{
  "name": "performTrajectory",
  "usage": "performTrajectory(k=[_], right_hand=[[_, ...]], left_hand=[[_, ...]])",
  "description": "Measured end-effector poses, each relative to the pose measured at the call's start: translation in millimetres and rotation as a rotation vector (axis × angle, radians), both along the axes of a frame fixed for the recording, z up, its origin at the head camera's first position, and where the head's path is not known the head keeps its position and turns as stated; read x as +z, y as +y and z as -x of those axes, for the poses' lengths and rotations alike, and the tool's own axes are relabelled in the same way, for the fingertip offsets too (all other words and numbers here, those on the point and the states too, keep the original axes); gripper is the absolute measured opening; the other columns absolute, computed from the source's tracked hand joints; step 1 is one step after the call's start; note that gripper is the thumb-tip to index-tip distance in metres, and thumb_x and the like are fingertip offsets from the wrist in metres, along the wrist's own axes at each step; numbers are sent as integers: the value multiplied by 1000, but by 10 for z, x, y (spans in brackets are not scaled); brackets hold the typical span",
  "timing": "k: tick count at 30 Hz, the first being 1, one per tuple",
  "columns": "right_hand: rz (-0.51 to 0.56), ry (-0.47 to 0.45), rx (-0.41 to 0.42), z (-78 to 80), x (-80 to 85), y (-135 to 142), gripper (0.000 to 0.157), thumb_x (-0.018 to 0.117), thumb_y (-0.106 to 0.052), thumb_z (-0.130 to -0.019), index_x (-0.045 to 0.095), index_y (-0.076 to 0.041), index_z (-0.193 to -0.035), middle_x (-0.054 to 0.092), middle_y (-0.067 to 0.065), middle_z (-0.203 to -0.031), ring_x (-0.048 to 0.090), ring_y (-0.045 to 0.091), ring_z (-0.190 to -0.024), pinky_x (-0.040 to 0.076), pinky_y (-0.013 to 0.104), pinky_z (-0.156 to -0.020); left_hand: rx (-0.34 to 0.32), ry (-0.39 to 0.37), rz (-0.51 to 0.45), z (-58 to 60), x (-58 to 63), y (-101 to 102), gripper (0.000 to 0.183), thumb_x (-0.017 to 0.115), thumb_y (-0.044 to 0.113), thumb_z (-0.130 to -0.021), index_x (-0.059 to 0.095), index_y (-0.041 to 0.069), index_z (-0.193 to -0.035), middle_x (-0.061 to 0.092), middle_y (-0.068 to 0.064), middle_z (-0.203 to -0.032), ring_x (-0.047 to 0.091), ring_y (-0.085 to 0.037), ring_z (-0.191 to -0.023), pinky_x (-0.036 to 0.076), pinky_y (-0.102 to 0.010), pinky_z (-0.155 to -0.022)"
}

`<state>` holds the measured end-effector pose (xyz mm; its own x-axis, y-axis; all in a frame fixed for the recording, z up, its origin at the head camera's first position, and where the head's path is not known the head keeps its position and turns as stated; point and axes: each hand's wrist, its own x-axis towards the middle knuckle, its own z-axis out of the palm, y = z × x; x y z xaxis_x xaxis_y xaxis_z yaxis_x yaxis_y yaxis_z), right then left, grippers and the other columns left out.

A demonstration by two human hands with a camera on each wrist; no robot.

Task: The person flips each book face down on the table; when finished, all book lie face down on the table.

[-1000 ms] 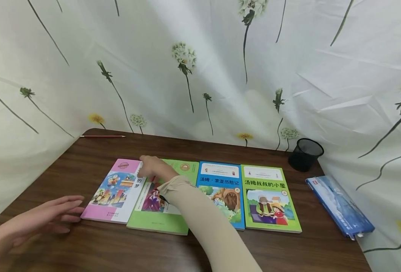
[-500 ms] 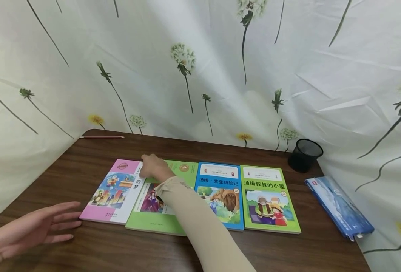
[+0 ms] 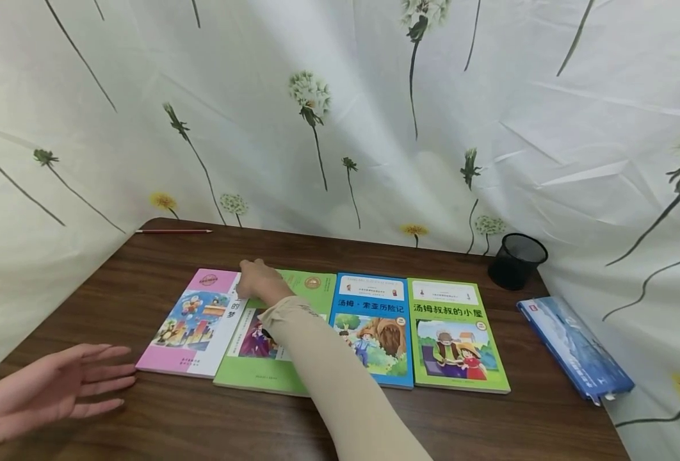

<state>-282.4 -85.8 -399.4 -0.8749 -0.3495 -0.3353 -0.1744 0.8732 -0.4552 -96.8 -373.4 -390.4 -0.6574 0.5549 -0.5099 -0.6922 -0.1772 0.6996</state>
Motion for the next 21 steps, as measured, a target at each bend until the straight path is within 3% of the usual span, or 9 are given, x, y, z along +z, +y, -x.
performTrajectory(k=[3,7,11,13,16,21], right_hand=[[7,-3,2,-15,5,-2,66,66,-21,-95,38,-27,-154,41,4,-154,60,18,-79,46,24,-47],[-5,43,20,-55,26,-2,64,64,-21,-95,39,-25,-154,42,5,-154,60,18,-94,53,29,-69],[6,76,21,-95,49,1,64,65,-20,-94,41,-23,-153,44,5,-153,55,19,-106,53,34,-90],[19,67,3,-105,44,2,64,66,-20,-93,42,-23,-152,45,5,-151,55,20,-106,53,33,-87],[29,42,-24,-101,28,-1,64,66,-19,-94,42,-25,-152,44,4,-150,56,20,-100,52,28,-71],[47,18,-43,-104,21,9,65,66,-17,-94,41,-26,-153,43,4,-152,56,20,-95,46,26,-56]], left_hand=[[-16,-22,-55,-14,7,5,49,19,40,-110,66,26,-116,64,-4,-124,63,-21,-119,42,-55,-112],[18,-49,-101,-15,20,22,49,21,40,-110,67,24,-115,65,-7,-124,63,-24,-120,42,-55,-112],[76,-96,-165,-18,0,19,49,23,40,-110,67,19,-114,64,-11,-124,64,-27,-121,42,-52,-113],[95,-122,-206,-27,-36,8,48,23,39,-110,66,16,-114,64,-13,-125,64,-28,-122,42,-49,-114],[114,-143,-244,-36,-100,-11,44,23,36,-110,61,14,-113,63,-17,-125,63,-28,-123,43,-47,-113],[144,-140,-204,-13,-151,-17,34,27,35,-110,53,14,-110,63,-14,-123,65,-26,-120,45,-44,-111]])
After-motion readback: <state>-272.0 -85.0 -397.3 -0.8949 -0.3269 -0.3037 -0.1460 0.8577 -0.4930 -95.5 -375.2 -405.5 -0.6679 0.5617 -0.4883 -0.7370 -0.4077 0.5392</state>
